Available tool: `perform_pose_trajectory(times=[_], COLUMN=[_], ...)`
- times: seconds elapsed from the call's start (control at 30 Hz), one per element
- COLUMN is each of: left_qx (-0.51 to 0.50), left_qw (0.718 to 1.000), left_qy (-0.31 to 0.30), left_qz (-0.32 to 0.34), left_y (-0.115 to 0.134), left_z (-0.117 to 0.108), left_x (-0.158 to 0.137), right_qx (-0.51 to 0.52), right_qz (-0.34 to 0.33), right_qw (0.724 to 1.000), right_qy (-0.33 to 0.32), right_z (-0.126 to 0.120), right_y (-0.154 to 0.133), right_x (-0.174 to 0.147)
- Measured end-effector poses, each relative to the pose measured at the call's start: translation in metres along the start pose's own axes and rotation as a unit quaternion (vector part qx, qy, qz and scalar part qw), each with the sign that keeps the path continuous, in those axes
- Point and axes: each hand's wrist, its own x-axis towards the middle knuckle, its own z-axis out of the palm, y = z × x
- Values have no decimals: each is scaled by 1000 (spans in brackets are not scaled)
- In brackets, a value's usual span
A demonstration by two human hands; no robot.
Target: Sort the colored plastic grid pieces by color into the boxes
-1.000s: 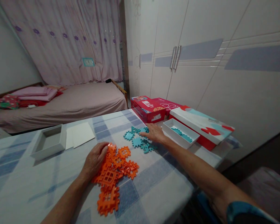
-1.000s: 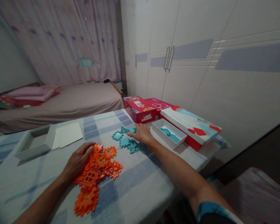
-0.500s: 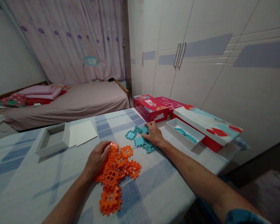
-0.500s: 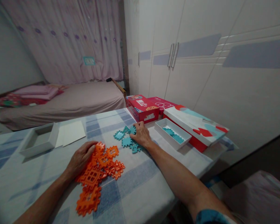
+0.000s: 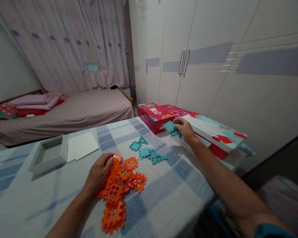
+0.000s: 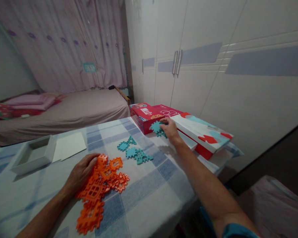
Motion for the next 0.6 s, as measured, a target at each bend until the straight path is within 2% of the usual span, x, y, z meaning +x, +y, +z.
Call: perform_pose_trajectory(times=[0.1, 0.17, 0.3, 0.43, 0.53, 0.6], left_qx=[1, 3, 4, 3, 2, 2], left_qw=[1000, 1000, 1000, 1000, 1000, 1000], left_qy=[-2, -4, 1, 3, -2, -1], left_qz=[-3, -2, 6, 2, 0, -2], left_y=[0, 0, 0, 0, 0, 0], left_z=[0, -1, -1, -1, -1, -1], left_x=[0, 0, 1, 1, 1, 1], right_qx=[-50, -93, -147, -215, -312, -363], right_qz=[37, 59, 64, 33, -19, -31], right_qw=[997, 993, 987, 976, 949, 931], right_qy=[46, 54, 28, 28, 35, 0], right_z=[-39, -52, -48, -44, -55, -66], right_y=[7, 16, 31, 34, 30, 28], right_x=[16, 21, 21, 10, -1, -8])
